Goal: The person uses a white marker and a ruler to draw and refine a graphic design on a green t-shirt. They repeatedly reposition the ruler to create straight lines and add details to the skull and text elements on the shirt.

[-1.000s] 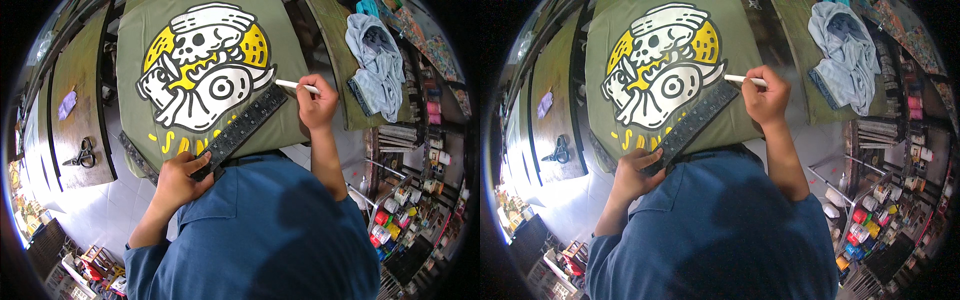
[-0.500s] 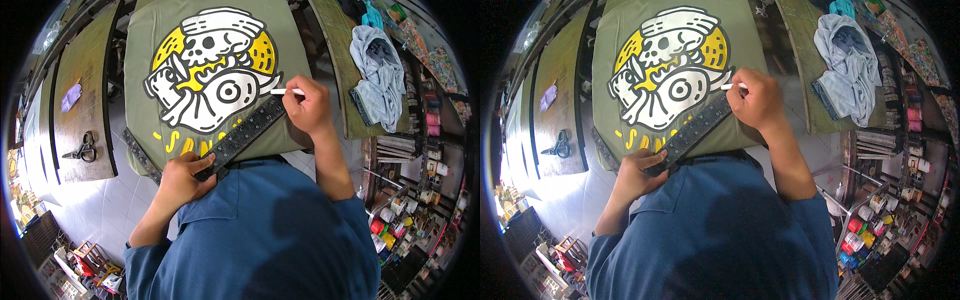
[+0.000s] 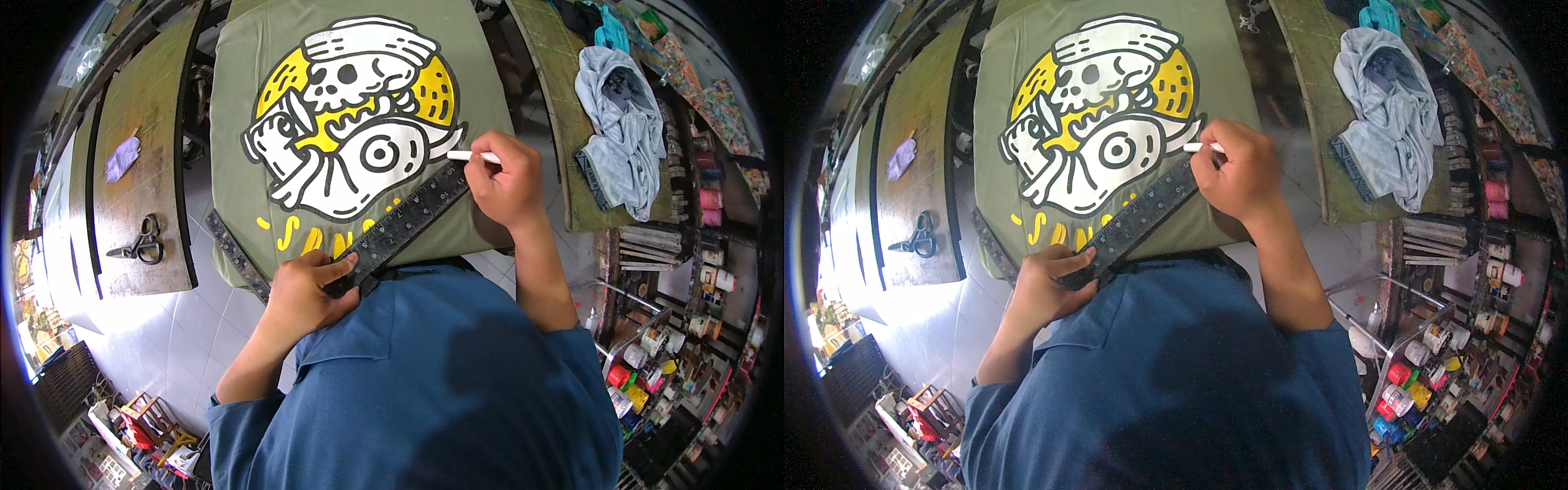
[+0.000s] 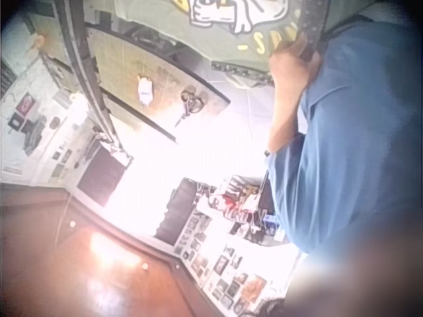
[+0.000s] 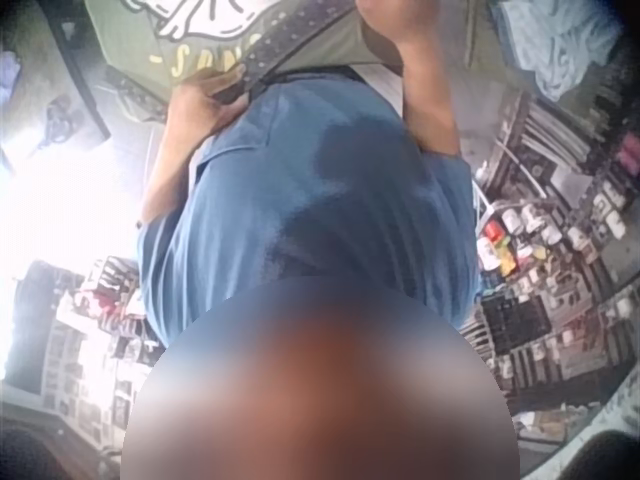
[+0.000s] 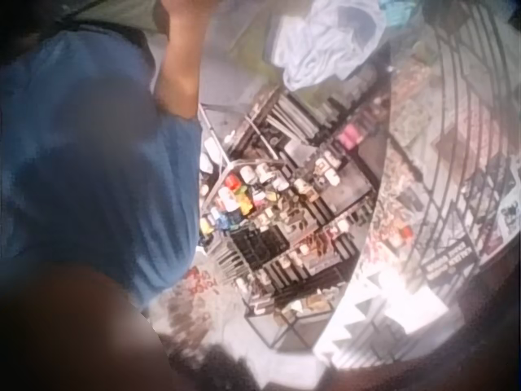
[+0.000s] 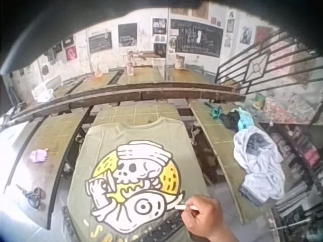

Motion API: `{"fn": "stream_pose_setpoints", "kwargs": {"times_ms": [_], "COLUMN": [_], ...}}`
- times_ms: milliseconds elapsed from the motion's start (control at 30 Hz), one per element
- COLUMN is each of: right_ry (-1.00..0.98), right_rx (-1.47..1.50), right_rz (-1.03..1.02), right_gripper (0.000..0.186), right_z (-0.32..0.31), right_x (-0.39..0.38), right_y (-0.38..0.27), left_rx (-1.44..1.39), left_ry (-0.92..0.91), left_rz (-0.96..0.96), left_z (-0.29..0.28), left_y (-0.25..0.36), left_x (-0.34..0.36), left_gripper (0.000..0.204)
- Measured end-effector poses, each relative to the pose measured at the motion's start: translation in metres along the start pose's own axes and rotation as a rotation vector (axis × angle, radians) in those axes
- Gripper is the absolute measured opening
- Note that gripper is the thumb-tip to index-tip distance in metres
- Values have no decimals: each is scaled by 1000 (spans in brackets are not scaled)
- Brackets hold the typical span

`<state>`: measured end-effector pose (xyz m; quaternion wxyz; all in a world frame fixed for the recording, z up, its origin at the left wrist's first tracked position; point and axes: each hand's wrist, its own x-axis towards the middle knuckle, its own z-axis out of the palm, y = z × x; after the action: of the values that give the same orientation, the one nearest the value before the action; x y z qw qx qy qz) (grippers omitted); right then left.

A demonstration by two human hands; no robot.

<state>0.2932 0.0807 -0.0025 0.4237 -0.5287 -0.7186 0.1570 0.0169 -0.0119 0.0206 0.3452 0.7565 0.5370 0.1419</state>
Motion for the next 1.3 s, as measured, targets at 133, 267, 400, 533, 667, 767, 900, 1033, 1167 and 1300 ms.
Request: {"fn": "stream_pose_setpoints", "kwargs": {"times_ms": [133,267,400,533,667,767,900,1033,1167,1300], "right_ry": [21,67,331,553,525,506,542,518,511,503], "right_rx": [-11,-16,392,852,838,739,820,784,754,775], "right_rz": [-2,9,149,403,522,409,440,401,405,425], "right_gripper": [6,4,2,2,2,2,2,2,2,3], "right_z": [1,6,1,-9,4,8,6,7,5,5], "right_x": [-1,-3,-9,-15,-32,-35,-35,-36,-36,-35], "right_y": [0,1,6,14,23,27,27,25,22,22], "left_rx": [19,21,44,-13,-89,-114,-83,-45,-40,-81], "left_ry": [22,16,26,-14,50,132,196,204,211,239], "left_rz": [20,15,31,-35,-32,-69,-15,37,98,140], "left_z": [3,3,3,-1,0,3,-1,-15,-24,-26], "left_y": [-2,-1,-1,7,8,6,-8,-22,-34,-41], "left_x": [-1,-1,-3,-6,-8,-9,-13,-9,3,13], "left_gripper": [37,38,38,46,49,51,50,48,44,44]}}
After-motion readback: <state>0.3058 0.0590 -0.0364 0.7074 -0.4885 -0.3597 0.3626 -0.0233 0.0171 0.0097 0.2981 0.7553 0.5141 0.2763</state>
